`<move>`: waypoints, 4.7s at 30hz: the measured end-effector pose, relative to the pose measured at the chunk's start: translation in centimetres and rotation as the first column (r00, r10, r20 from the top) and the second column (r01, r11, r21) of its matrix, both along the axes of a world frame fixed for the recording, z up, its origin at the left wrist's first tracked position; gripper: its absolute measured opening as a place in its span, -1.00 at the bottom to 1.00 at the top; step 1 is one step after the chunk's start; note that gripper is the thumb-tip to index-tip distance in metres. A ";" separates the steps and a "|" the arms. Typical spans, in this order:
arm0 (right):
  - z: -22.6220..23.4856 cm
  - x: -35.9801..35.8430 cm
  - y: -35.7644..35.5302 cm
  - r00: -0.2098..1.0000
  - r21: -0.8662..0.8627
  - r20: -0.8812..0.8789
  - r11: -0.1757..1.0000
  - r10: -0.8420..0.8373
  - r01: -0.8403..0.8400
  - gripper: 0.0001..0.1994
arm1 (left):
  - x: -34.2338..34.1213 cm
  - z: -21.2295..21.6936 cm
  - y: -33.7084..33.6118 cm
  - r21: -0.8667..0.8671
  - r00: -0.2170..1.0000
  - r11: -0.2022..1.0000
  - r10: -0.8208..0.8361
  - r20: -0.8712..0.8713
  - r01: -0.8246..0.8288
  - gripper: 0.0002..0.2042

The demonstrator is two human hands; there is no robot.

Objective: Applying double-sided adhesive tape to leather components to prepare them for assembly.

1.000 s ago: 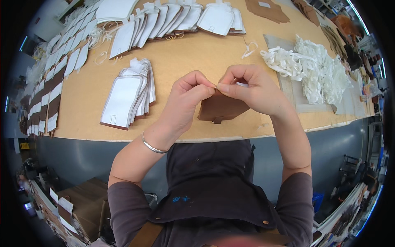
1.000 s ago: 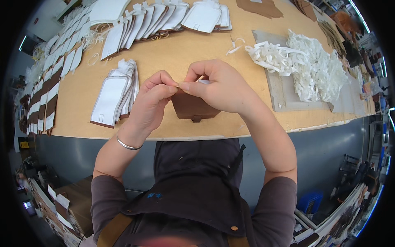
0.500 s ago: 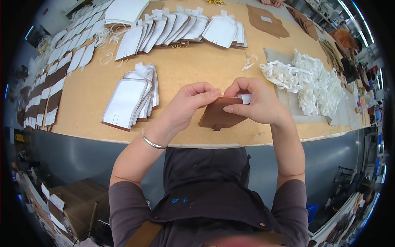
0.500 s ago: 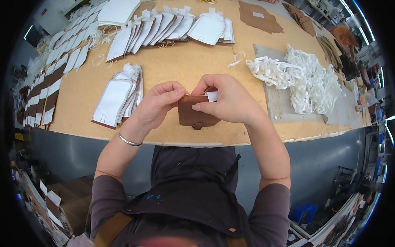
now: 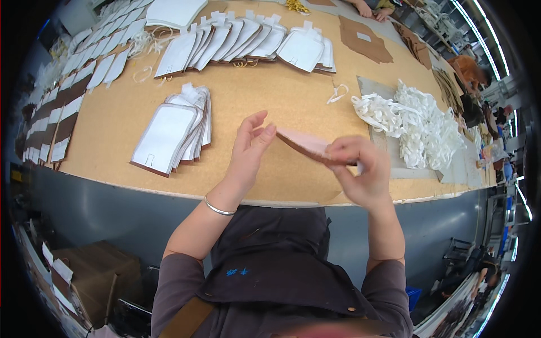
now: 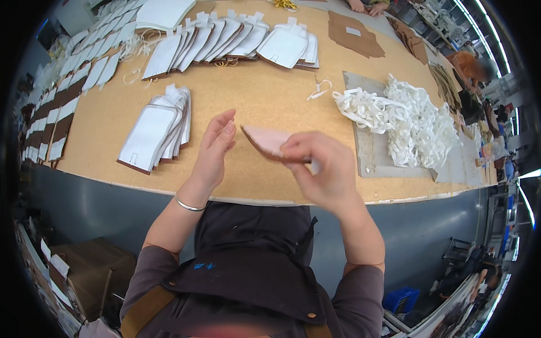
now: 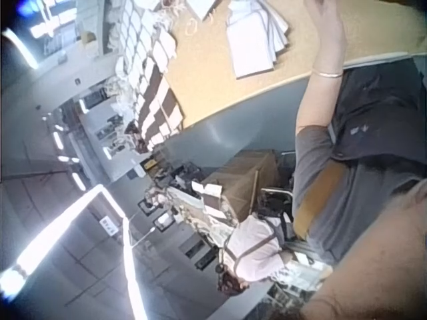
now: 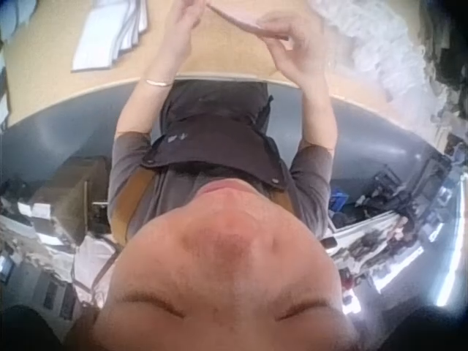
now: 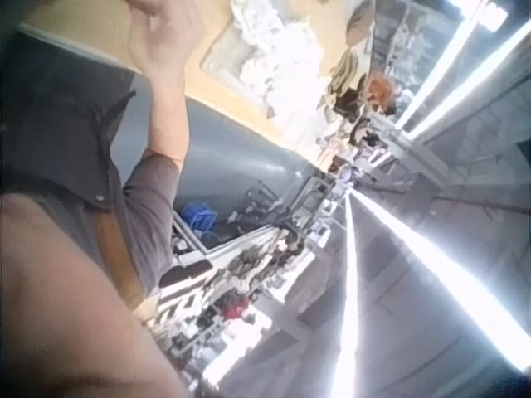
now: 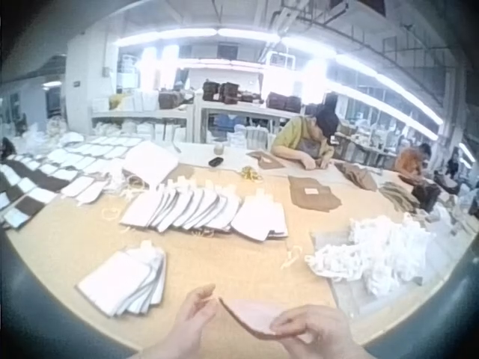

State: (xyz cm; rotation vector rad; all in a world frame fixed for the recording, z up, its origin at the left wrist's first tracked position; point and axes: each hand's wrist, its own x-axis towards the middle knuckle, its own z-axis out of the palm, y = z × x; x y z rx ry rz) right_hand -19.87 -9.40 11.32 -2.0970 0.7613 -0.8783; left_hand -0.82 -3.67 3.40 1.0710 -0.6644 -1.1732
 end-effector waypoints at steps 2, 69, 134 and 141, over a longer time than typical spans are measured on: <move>-1.3 -0.2 1.5 0.984 -0.661 -0.113 0.729 0.137 -0.177 -0.79 | 0.3 -0.7 0.5 0.193 0.981 0.979 0.100 -0.163 -0.068 -0.65; -10.6 -1.9 0.4 0.780 0.560 0.562 0.821 -0.276 -0.113 -0.80 | -0.4 -6.9 1.5 0.128 0.928 0.987 0.040 0.371 -0.094 -0.84; -13.3 -6.1 -0.8 0.811 -0.238 -0.258 0.848 -0.525 0.473 -0.90 | 0.4 -5.0 -8.9 -0.142 -0.273 0.861 0.305 0.912 0.488 -0.79; -13.2 -6.0 -0.5 0.810 -0.261 -0.244 0.840 -0.533 0.475 -0.91 | 0.9 -2.8 -9.7 -0.354 0.427 0.914 0.245 0.870 0.197 -0.85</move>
